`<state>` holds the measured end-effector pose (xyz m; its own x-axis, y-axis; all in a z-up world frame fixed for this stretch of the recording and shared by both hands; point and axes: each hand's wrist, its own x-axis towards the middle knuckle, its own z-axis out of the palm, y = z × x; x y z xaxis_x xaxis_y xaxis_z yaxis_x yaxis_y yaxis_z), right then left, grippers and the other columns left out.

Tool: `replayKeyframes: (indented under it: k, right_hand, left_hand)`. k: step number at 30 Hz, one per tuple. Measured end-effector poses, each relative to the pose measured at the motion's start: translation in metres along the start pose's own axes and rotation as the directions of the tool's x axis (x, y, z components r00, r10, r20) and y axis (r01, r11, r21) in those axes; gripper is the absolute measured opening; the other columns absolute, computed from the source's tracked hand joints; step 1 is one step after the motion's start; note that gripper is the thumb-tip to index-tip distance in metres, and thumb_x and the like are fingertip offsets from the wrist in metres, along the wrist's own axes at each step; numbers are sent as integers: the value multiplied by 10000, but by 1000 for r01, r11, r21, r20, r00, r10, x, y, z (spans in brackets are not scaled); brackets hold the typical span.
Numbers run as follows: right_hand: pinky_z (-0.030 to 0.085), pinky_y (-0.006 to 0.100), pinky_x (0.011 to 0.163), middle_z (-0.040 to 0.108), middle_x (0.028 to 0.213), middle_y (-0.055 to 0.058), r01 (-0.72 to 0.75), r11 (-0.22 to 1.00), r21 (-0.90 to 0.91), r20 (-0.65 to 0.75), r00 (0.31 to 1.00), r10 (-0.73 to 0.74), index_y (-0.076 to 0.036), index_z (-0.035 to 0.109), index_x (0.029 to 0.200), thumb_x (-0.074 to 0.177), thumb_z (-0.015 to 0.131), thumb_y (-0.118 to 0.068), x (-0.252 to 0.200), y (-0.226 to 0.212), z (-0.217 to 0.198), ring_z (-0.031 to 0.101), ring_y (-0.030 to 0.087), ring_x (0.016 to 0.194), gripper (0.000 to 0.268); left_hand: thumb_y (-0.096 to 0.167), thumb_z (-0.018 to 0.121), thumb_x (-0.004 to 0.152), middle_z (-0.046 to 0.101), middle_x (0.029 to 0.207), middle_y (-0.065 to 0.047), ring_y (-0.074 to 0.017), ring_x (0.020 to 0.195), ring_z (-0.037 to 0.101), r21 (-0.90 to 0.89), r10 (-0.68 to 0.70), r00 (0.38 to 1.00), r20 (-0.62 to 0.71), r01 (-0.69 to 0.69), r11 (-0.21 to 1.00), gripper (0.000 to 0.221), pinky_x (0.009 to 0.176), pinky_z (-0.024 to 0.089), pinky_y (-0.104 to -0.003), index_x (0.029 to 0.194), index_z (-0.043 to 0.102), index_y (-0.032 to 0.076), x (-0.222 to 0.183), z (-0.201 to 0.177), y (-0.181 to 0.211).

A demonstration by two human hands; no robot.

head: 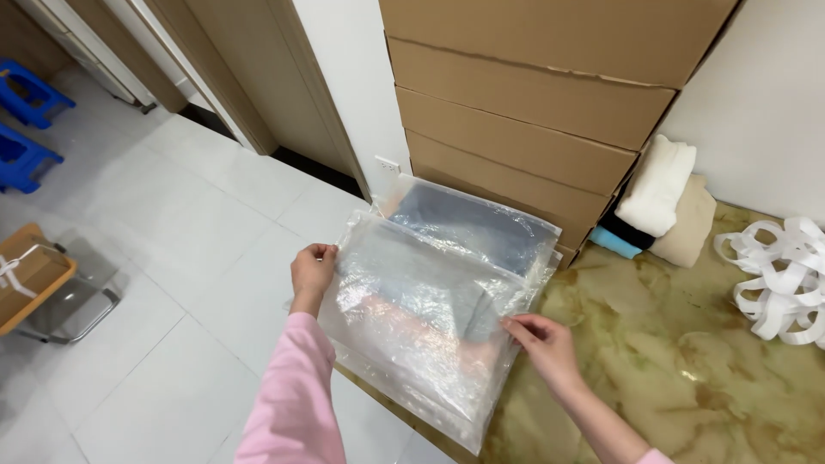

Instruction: The person places folded clothes into clear plastic bags on a marble-patterned table. They handle several items, including an orange garment, a grey garment, and a beige garment, placing each into a bag and smoothing the plastic. The person also handles a pile of white ribbons and a stack of empty bags.

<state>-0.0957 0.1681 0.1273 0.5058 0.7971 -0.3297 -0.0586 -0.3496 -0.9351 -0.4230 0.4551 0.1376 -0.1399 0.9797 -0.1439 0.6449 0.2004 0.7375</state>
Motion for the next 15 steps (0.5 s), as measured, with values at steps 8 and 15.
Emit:
replayKeyframes:
  k: [8,15]
  right_hand:
    - [545,312,706,835,941,154,-93,995,41,-5,996,93,8,862,1092,919,788,-52,-11,0,-23,658,215,738,198]
    - [486,302,580,739,811,126,-147,986,77,85,986,141,-65,746,1167,937,751,-222,-15,19,-43,667,206,629,279]
  left_hand:
    - [394,563,968,772,1180,-36,-272,1108,686,46,-40,999,21,39,998,339,962,513,-398,1149,764,191,-26,3,-3]
    - [532,571,975,633,1388,-88,-386,1320,523,366,254,956,-148,-186,912,577,1093,399,-519,1443,589,195,-53,14,5]
